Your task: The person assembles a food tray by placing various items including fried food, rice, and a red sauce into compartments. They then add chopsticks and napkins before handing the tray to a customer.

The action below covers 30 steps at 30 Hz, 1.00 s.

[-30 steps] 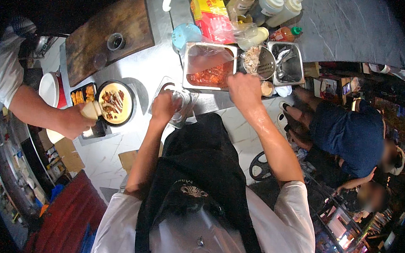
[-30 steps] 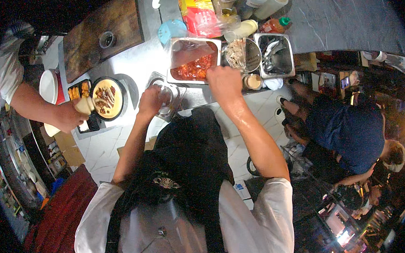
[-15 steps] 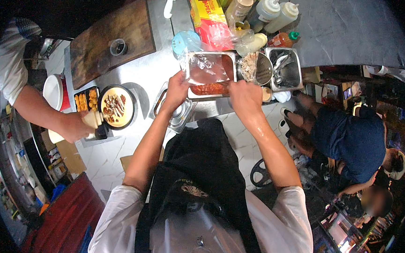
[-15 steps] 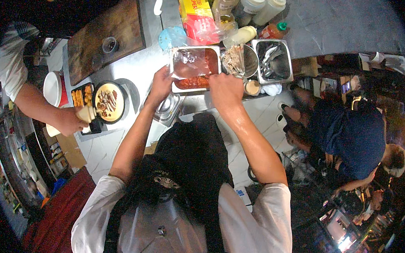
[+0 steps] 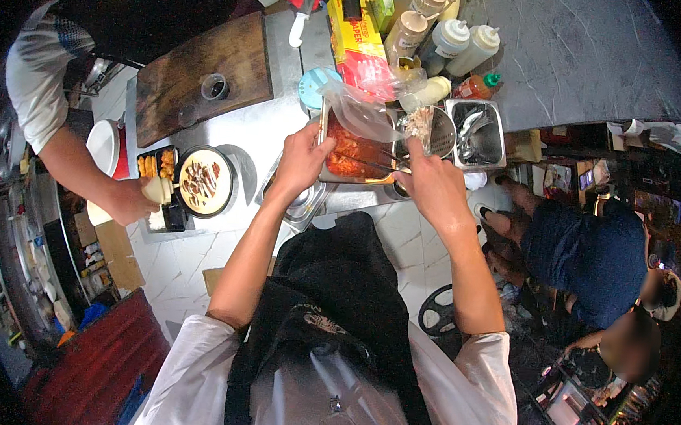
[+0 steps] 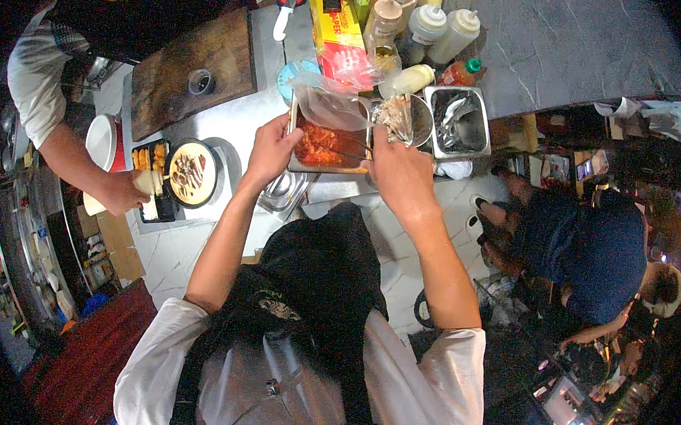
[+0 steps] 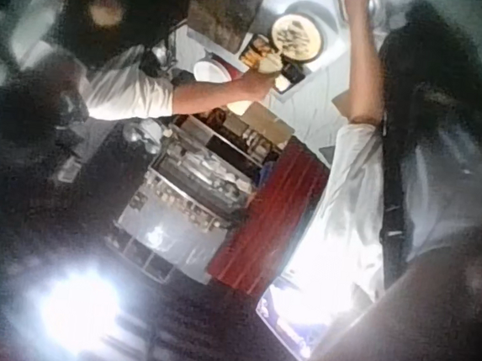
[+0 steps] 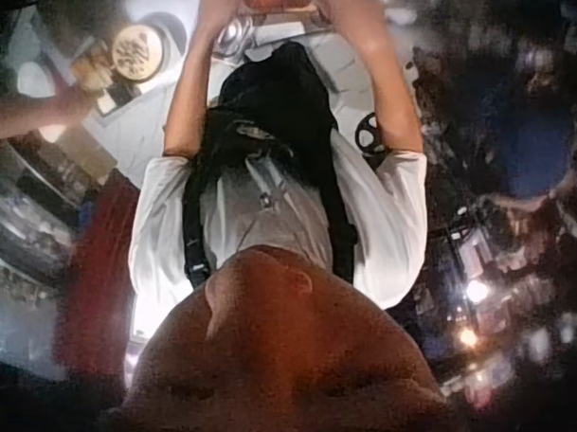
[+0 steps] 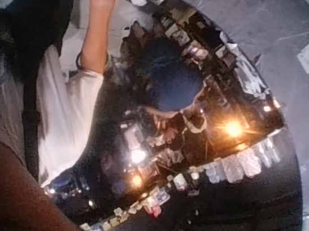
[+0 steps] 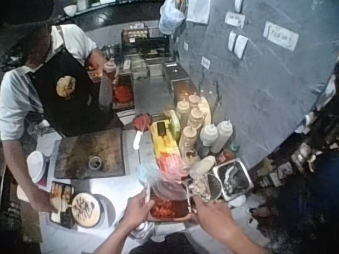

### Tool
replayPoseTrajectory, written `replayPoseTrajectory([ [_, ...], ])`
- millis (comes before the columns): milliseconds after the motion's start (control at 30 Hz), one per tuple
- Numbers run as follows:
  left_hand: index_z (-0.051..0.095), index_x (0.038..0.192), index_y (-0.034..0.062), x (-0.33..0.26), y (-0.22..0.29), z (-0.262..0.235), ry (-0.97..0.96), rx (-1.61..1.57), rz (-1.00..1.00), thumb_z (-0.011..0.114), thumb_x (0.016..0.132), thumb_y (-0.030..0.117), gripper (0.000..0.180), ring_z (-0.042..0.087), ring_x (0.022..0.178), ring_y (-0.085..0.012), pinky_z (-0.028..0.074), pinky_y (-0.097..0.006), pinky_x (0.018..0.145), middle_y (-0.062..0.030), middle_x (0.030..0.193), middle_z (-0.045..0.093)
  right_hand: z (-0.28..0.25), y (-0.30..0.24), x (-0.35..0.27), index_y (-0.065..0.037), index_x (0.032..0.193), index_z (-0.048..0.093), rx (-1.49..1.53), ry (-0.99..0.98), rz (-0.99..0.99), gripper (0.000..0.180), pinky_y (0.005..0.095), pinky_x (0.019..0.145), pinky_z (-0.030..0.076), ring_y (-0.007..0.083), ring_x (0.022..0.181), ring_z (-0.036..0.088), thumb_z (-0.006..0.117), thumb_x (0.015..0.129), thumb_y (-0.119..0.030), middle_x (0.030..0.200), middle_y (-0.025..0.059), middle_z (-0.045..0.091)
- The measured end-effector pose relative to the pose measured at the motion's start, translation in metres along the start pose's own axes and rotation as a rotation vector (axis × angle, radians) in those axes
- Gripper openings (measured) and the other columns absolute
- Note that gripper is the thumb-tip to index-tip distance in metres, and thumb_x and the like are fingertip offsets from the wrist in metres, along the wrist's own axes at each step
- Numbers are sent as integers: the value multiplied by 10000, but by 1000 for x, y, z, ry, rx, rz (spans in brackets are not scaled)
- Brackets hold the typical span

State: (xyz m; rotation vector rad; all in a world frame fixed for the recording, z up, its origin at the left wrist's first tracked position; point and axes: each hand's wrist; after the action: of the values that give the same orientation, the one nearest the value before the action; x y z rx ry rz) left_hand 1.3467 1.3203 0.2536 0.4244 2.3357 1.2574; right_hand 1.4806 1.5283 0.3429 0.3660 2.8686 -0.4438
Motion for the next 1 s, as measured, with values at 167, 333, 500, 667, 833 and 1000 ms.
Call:
replayPoseTrajectory([
  [167,668,1142,-46,-2,-48,1,-19,-292,-58,580,938,78,254,636,825,-118,527,-304,767,-80,945,719,0,1,8,-195,1540,290,170,-40,12,735,572,710,489,504,783,648,690,933,-301,768,277,666],
  [333,668,1150,-44,-14,-49,0,-15,-360,24,596,957,108,255,647,909,-128,517,-312,842,-88,995,728,16,22,20,-212,1551,298,349,-101,-76,751,544,787,515,505,906,658,700,918,-255,924,280,694],
  [500,676,1085,-46,-21,-58,1,4,-461,-65,599,932,132,247,639,857,-119,510,-316,795,-126,906,717,-4,13,25,-112,1341,572,155,-173,-143,524,502,812,524,433,944,678,750,859,-217,951,242,705],
  [667,669,994,-57,-26,-60,1,109,-457,-33,607,908,172,251,650,766,-194,505,-360,745,-167,823,696,-18,-6,28,-54,1107,659,-14,-148,-231,326,513,756,532,419,867,691,752,844,-224,896,215,712],
  [833,656,952,-69,-11,-1,-27,-3,-28,-163,602,870,279,361,653,811,-418,500,-457,769,-279,858,667,-3,10,25,-60,963,677,-126,-62,-331,209,501,707,536,396,804,697,696,887,-254,832,200,705],
  [1000,671,1005,-46,-38,7,-34,12,-16,-62,604,897,257,328,656,783,-365,497,-456,763,-256,846,672,-32,4,3,-65,902,682,-97,-38,-289,210,492,659,535,381,749,693,673,901,-274,778,175,700],
])
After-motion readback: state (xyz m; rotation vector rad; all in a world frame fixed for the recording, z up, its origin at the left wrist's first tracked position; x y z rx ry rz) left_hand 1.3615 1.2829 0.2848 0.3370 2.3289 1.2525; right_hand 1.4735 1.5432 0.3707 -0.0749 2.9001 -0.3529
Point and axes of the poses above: each hand's wrist, its own x-axis towards the middle knuckle, its own z-axis out of the palm, y = z × x
